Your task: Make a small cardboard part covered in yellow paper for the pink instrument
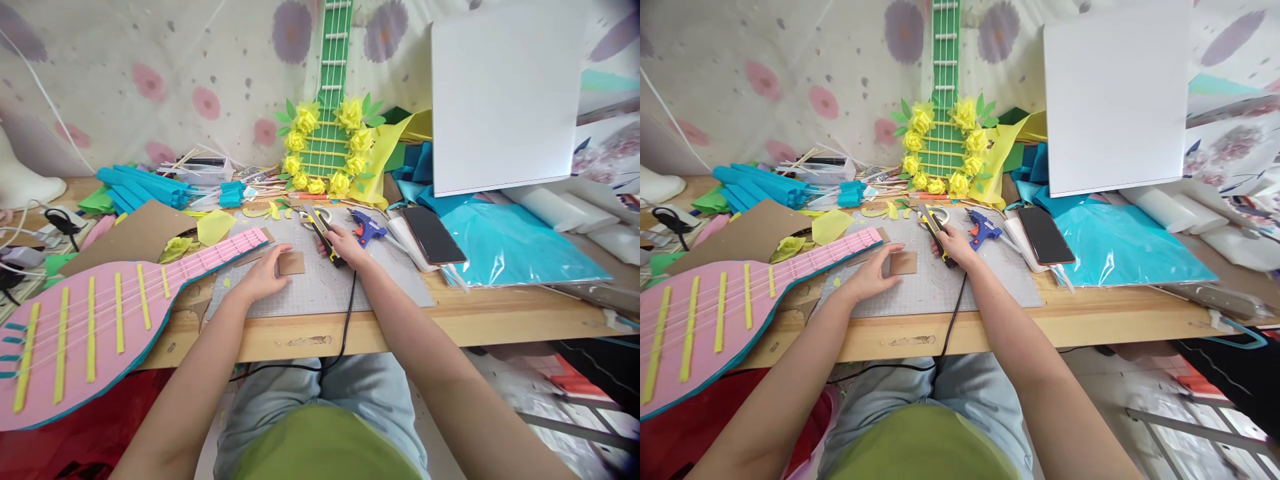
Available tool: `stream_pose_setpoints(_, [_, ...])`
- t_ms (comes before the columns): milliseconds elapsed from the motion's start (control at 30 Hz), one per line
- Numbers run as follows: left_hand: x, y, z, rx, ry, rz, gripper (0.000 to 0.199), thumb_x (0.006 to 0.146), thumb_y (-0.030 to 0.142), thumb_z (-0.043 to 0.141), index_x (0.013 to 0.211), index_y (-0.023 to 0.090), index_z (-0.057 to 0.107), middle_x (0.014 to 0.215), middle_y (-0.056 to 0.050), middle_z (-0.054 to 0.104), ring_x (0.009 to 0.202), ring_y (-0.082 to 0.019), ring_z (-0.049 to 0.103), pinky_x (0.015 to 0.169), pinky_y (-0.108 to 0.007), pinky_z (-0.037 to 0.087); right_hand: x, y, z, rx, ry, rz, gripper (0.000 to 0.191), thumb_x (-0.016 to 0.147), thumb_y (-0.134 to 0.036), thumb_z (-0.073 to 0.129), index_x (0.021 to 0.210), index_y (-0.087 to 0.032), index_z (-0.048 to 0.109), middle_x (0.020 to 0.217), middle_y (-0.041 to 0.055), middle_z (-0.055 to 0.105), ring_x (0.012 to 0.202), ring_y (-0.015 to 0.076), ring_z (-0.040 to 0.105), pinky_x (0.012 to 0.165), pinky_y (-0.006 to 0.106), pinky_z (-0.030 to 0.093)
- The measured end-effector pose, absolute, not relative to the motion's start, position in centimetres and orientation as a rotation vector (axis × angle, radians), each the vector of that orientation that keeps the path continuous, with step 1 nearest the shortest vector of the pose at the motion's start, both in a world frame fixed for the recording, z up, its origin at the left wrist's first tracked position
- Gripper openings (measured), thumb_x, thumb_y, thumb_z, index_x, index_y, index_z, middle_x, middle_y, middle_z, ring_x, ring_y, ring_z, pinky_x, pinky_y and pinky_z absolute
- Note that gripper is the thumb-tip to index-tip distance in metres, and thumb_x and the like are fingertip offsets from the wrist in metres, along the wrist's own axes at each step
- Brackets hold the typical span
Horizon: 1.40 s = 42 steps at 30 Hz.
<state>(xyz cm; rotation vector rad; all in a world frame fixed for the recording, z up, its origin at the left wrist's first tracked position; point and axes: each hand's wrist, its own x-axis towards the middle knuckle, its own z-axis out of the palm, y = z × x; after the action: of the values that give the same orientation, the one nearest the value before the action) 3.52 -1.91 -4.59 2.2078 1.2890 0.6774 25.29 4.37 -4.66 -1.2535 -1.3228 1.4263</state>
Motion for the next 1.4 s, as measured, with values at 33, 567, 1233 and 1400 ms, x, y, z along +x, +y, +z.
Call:
stream_pose_setpoints(33, [3.5,-2.0,-4.6,2.223,1.299,0.678,0.061,0.069,0.019,0.059,0.127,0.02,0.037,0.135,-0.008,0.044,0.126,-0.021,0.039,0.107,-0.04,0.03,25.3,4.3,-4.6,-1.259,-1.323,1.423,0.01,0.081,-0.015,0.039,0.075,-0.018,0.048,0.06,-0.0013,0.057,0.048,0.009,0.054,0.046,0.022,0.048])
stream_pose_setpoints(567, [5.3,0.9,-5.7,2.233,1.433,0.773,0.059,0.072,0.01,0.054,0.128,0.015,0.035,0.13,-0.012,0.05,0.122,-0.021,0.044,0.105,-0.041,0.033,25.0,4.1,-4.7,-1.3,-1.219,1.359,0.01,0.08,-0.015,0.039,0.074,-0.019,0.047,0.058,-0.003,0.056,0.045,0.0086,0.052,0.043,0.022,0.047])
stream_pose_setpoints(1233, [8.4,0.3,-5.6,2.475,1.631,0.509,0.043,0.087,0.025,0.038,0.126,0.007,0.048,0.136,-0.015,0.044,0.131,-0.024,0.034,0.109,-0.041,0.028,24.2,7.8,-4.6,-1.407,-1.25,1.274,0.016,0.082,-0.019,0.039,0.087,-0.017,0.053,0.059,-0.0001,0.061,0.04,0.01,0.054,0.038,0.019,0.042])
stream_pose_setpoints(1400, [8.6,0.3,-5.5,2.424,1.632,0.495,0.043,0.086,0.023,0.039,0.126,0.009,0.048,0.137,-0.015,0.044,0.13,-0.025,0.034,0.109,-0.042,0.027,24.2,7.4,-5.4,-1.316,-1.204,1.231,0.013,0.08,-0.018,0.04,0.085,-0.018,0.052,0.079,0.0024,0.066,0.048,0.0087,0.057,0.044,0.02,0.046])
